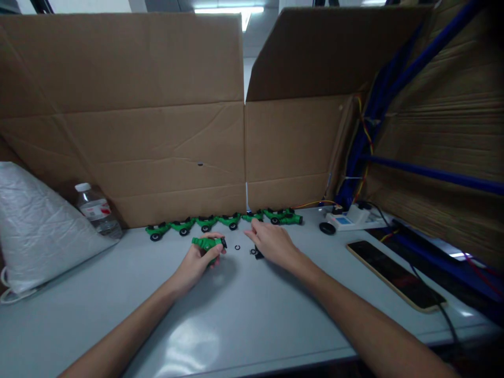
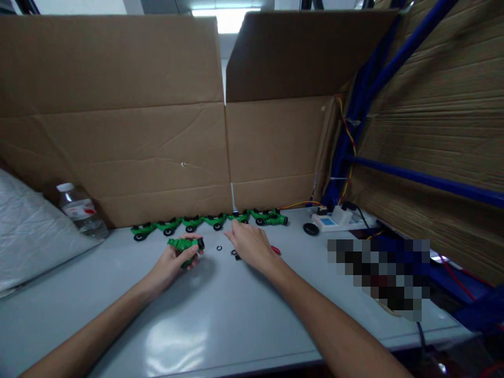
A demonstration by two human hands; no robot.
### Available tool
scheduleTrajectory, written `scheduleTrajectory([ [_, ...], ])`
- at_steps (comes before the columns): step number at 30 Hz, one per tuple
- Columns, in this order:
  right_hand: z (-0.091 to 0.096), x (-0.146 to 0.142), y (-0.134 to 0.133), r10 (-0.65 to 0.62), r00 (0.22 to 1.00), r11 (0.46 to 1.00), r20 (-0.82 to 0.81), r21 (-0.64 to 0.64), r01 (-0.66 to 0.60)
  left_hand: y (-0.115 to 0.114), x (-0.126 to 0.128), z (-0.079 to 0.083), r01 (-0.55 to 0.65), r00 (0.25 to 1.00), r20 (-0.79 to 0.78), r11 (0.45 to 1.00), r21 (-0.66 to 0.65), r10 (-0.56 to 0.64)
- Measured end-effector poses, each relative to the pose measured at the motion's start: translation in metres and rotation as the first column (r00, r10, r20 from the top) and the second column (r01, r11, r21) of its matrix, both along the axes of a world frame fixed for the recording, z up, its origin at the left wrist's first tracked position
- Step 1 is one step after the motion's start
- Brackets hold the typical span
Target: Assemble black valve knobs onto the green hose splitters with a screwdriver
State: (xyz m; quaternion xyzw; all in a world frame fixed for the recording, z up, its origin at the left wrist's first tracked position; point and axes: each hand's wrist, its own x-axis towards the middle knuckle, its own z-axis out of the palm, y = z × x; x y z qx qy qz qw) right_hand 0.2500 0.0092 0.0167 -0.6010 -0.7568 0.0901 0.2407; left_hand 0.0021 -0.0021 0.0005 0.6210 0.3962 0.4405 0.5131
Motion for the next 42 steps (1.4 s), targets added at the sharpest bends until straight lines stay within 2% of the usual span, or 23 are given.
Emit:
scheduleTrajectory([
  [2,-0.001,0.014,0.007,-0.048,0.982,0.998,0.182,0.045,0.04,0.002,-0.001,-0.001,-0.031,0.998,0.059,0.998,-0.052,0.034],
  [5,-0.003,0.026,0.013,-0.068,0.953,0.998,0.296,0.033,0.061,0.004,-0.004,-0.002,-0.052,0.994,0.096,0.996,-0.074,0.059],
  [8,-0.003,0.034,0.017,-0.071,0.945,0.997,0.319,0.019,0.068,0.004,-0.006,0.001,-0.023,0.997,0.077,0.996,-0.084,0.03],
  [11,0.0,0.046,0.021,-0.11,0.942,0.994,0.317,0.018,0.11,0.003,-0.007,0.005,-0.045,0.992,0.112,0.99,-0.134,0.061],
  [15,-0.003,0.059,0.026,-0.051,0.92,0.982,0.389,-0.149,0.117,0.002,-0.007,0.005,-0.033,0.987,0.147,0.975,-0.221,0.067],
  [18,-0.01,0.061,0.027,-0.035,0.921,0.981,0.389,-0.163,0.106,0.002,-0.008,0.004,0.009,0.985,0.17,0.968,-0.252,0.035],
  [21,-0.008,0.058,0.025,-0.074,0.919,0.985,0.387,-0.117,0.128,0.001,-0.009,0.005,0.051,0.977,0.211,0.956,-0.29,0.011],
  [23,-0.001,0.052,0.021,-0.102,0.927,0.99,0.361,-0.05,0.129,0.0,-0.011,0.007,0.127,0.962,0.27,0.93,-0.345,-0.032],
  [24,0.003,0.047,0.018,-0.103,0.938,0.994,0.331,-0.01,0.113,-0.001,-0.011,0.008,0.181,0.949,0.308,0.912,-0.369,-0.064],
  [25,0.006,0.04,0.014,-0.072,0.97,0.995,0.234,0.081,0.055,-0.001,-0.012,0.009,0.235,0.933,0.348,0.892,-0.386,-0.095],
  [26,0.009,0.033,0.009,0.022,0.992,0.986,0.124,0.16,-0.042,-0.002,-0.012,0.01,0.281,0.914,0.387,0.875,-0.395,-0.119],
  [28,0.011,0.015,-0.003,0.274,0.962,0.927,-0.009,0.269,-0.262,-0.002,-0.013,0.011,0.329,0.886,0.446,0.854,-0.404,-0.13],
  [30,0.011,-0.001,-0.015,0.427,0.904,0.843,0.011,0.357,-0.402,-0.002,-0.012,0.011,0.346,0.87,0.476,0.849,-0.399,-0.131],
  [32,0.009,-0.012,-0.025,0.48,0.873,0.789,0.09,0.392,-0.474,-0.003,-0.012,0.012,0.353,0.864,0.484,0.854,-0.382,-0.141],
  [35,0.007,-0.02,-0.032,0.449,0.88,0.782,0.155,0.409,-0.471,-0.005,-0.01,0.013,0.321,0.874,0.465,0.884,-0.339,-0.14],
  [38,0.008,-0.021,-0.034,0.367,0.914,0.821,0.169,0.404,-0.405,-0.005,-0.008,0.012,0.25,0.884,0.459,0.919,-0.304,-0.089],
  [42,0.008,-0.025,-0.038,0.262,0.944,0.86,0.2,0.396,-0.323,-0.004,-0.006,0.01,0.208,0.868,0.495,0.929,-0.305,-0.032],
])
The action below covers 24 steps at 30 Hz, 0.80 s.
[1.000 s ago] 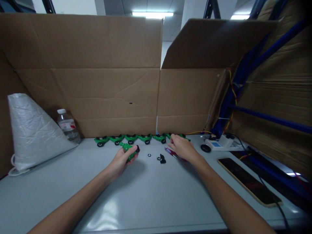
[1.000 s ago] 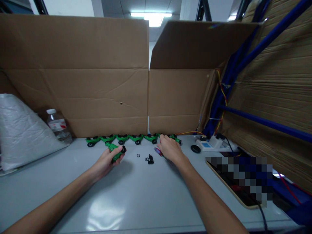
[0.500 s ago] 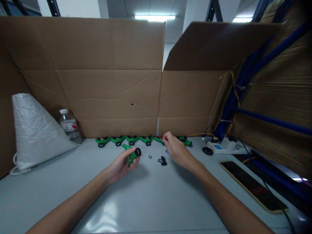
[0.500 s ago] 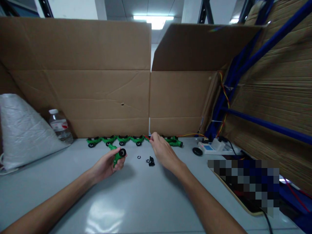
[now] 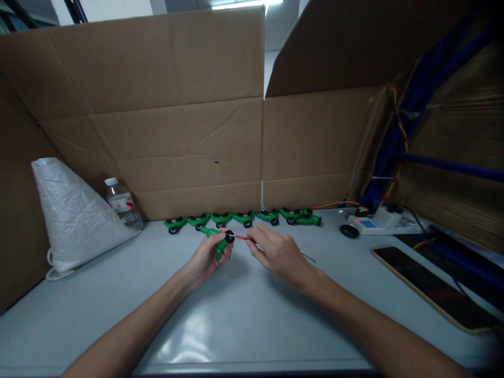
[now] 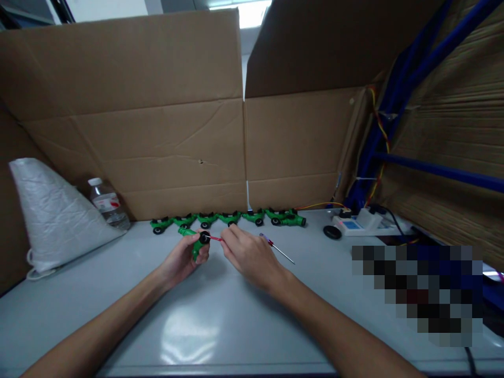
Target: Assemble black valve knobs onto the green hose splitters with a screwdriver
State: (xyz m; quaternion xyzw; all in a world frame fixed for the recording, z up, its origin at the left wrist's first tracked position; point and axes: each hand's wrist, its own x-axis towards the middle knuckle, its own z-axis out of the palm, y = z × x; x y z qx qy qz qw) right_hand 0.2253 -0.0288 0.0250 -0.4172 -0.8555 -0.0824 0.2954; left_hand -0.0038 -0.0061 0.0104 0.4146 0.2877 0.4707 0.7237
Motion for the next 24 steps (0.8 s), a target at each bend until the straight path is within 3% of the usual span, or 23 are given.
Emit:
scheduleTrajectory([
  [10,-0.003,-0.015,-0.01,-0.098,0.994,0.995,0.038,0.039,0.096,0.001,0.001,0.001,0.02,0.999,-0.039,1.0,0.009,-0.02],
  [17,0.002,-0.006,-0.007,-0.006,0.987,0.999,0.159,0.047,-0.002,0.0,-0.006,0.006,0.133,0.983,-0.123,0.99,-0.047,-0.137],
  [24,-0.006,-0.024,-0.023,-0.117,0.984,0.989,0.134,0.108,0.102,-0.004,0.004,0.007,0.004,0.987,-0.161,0.998,0.067,0.007],
])
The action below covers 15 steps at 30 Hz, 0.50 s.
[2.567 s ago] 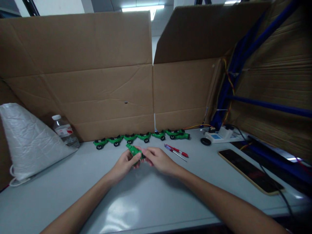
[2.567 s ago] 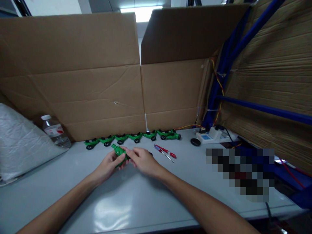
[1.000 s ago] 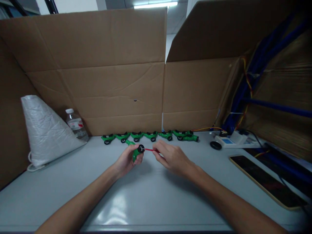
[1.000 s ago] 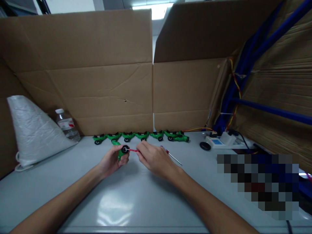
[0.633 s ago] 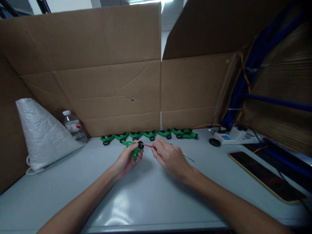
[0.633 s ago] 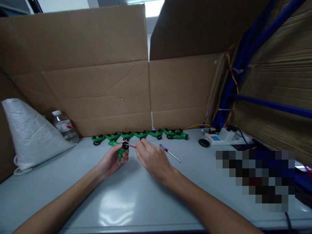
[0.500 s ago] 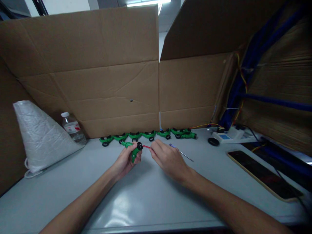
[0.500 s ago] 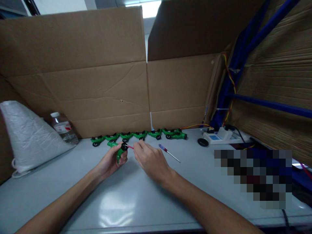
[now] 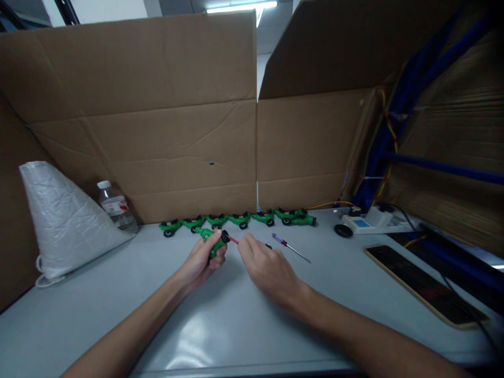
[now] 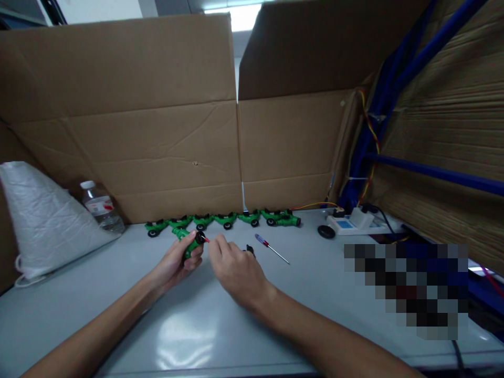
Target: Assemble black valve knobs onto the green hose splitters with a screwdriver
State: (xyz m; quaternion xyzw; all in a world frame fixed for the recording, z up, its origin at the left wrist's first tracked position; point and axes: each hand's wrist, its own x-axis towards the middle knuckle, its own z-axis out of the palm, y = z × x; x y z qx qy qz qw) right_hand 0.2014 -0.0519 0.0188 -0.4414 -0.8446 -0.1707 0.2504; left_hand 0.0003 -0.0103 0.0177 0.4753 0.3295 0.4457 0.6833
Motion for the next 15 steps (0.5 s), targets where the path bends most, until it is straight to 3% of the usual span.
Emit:
scheduleTrajectory([
  [6,-0.008,0.007,0.02,0.069,0.985,0.988,-0.161,-0.127,-0.089,0.004,-0.003,-0.001,0.01,1.0,-0.029,1.0,-0.001,-0.01],
  [11,-0.003,0.026,0.035,0.243,0.935,0.932,-0.258,-0.206,-0.299,0.008,-0.012,-0.002,0.102,0.991,-0.082,0.993,-0.052,-0.106],
  [15,-0.003,0.023,0.028,0.157,0.965,0.952,-0.212,-0.229,-0.205,0.01,-0.017,-0.002,0.138,0.982,-0.115,0.986,-0.096,-0.148],
])
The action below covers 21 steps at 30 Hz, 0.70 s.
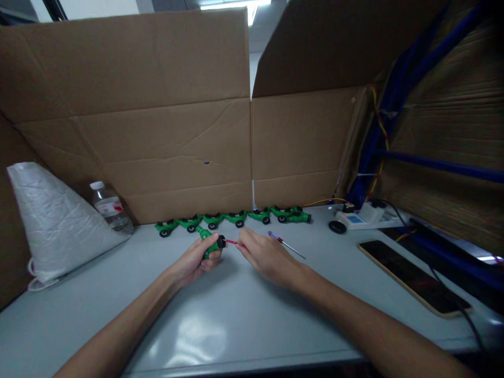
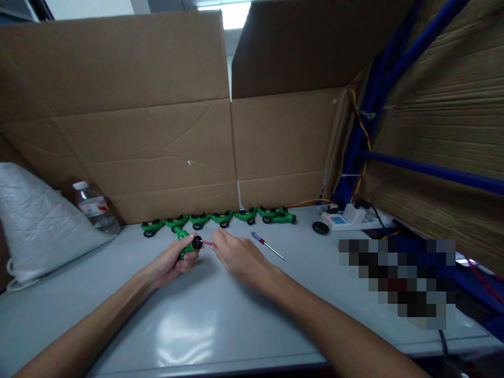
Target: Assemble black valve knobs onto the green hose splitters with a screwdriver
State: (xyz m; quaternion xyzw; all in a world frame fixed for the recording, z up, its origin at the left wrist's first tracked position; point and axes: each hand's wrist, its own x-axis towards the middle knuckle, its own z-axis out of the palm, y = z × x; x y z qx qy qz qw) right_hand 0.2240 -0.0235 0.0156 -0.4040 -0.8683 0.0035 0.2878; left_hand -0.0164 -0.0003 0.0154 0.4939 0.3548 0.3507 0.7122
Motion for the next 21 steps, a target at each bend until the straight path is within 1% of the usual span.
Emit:
scheduleTrajectory([
  [2,-0.001,-0.004,-0.004,-0.041,0.999,0.999,-0.006,-0.006,0.041,0.0,-0.002,0.002,0.005,1.0,-0.001,1.0,-0.004,-0.005],
  [3,-0.001,-0.005,-0.004,-0.027,0.999,0.999,-0.031,-0.019,0.026,0.0,-0.002,0.003,0.013,1.0,-0.001,1.0,-0.007,-0.013],
  [6,0.001,0.0,-0.001,0.097,0.992,0.994,-0.087,-0.04,-0.1,0.0,-0.003,0.007,0.06,0.998,-0.006,0.998,-0.018,-0.06],
  [7,0.002,0.003,0.001,0.131,0.989,0.99,-0.074,-0.038,-0.134,0.0,-0.004,0.008,0.072,0.997,-0.016,0.997,-0.022,-0.072],
  [9,0.004,0.009,0.005,0.163,0.986,0.986,-0.029,-0.037,-0.164,0.0,-0.005,0.008,0.083,0.995,-0.044,0.996,-0.035,-0.084],
  [13,0.004,0.016,0.011,0.163,0.986,0.985,0.041,-0.061,-0.16,0.003,-0.008,0.005,0.102,0.99,-0.095,0.993,-0.057,-0.107],
  [15,0.002,0.017,0.012,0.15,0.986,0.987,0.068,-0.061,-0.146,0.004,-0.009,0.002,0.11,0.985,-0.126,0.993,-0.042,-0.115],
  [17,0.001,0.016,0.012,0.103,0.989,0.994,0.104,-0.034,-0.1,0.004,-0.007,0.0,0.086,0.984,-0.158,0.996,-0.003,-0.085],
  [19,0.002,0.014,0.011,0.027,0.988,1.0,0.152,0.009,-0.028,0.004,-0.003,-0.004,0.018,0.984,-0.179,0.998,0.067,-0.006],
  [21,0.005,0.011,0.008,-0.05,0.979,0.998,0.198,0.053,0.04,0.005,0.0,-0.007,-0.061,0.978,-0.19,0.987,0.149,0.089],
])
